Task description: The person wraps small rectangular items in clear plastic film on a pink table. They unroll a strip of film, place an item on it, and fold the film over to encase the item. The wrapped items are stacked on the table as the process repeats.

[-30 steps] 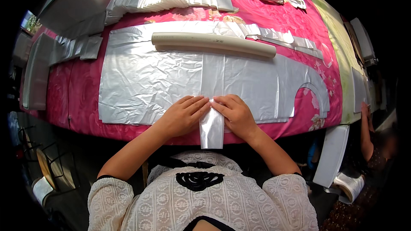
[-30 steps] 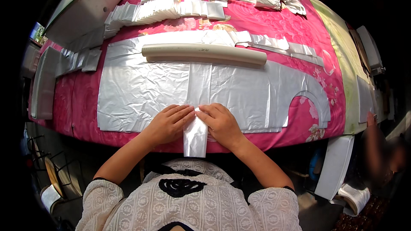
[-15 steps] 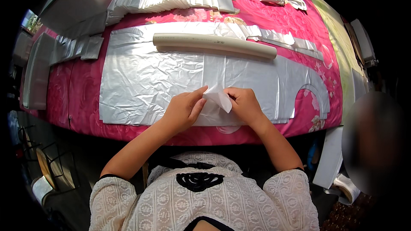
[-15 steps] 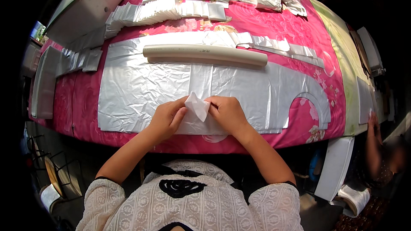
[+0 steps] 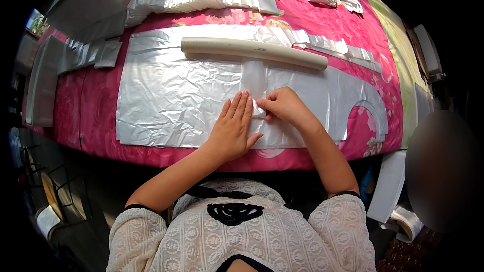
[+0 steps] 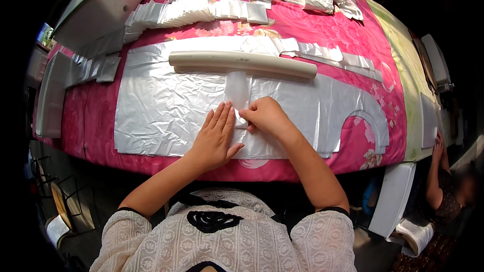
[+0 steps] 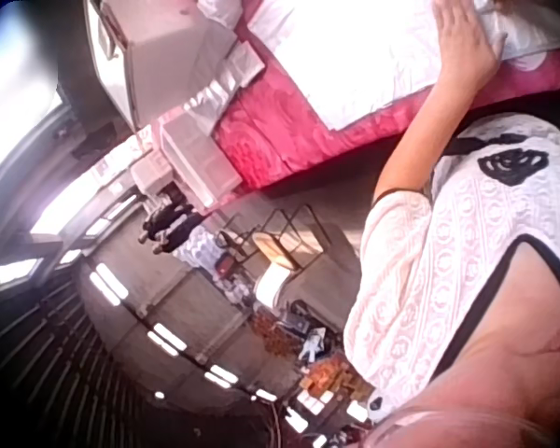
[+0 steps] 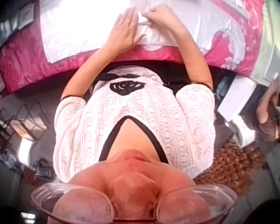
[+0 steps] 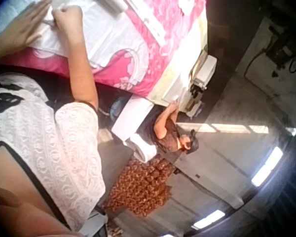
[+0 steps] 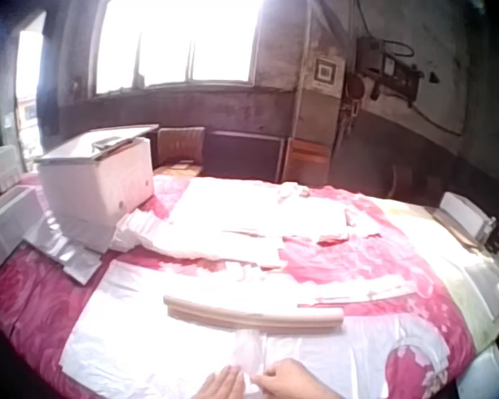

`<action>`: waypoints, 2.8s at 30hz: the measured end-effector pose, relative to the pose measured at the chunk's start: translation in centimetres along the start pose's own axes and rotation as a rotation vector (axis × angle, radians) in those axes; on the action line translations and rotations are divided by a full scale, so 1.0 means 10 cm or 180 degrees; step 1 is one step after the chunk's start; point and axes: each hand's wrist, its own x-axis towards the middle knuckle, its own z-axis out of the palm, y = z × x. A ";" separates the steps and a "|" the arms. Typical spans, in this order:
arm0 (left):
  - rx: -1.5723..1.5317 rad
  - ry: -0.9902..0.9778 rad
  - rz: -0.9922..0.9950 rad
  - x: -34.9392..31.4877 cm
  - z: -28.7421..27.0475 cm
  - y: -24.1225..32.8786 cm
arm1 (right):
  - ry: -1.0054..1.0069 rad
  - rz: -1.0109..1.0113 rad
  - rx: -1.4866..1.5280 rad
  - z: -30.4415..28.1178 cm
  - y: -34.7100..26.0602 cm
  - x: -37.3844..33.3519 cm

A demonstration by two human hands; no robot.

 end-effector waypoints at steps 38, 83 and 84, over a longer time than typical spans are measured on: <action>-0.0753 0.0514 0.0553 0.06 -0.17 -0.23 | 0.0946 -0.3198 -0.1782 -0.05 0.21 0.03; -0.1106 -0.0096 -0.1385 0.12 -0.40 -0.14 | 0.0193 -0.0184 -0.0564 0.19 0.05 -0.27; -0.0694 0.0312 -0.1006 0.08 -0.33 -0.15 | 0.0204 -0.0191 -0.0601 0.19 0.05 -0.27</action>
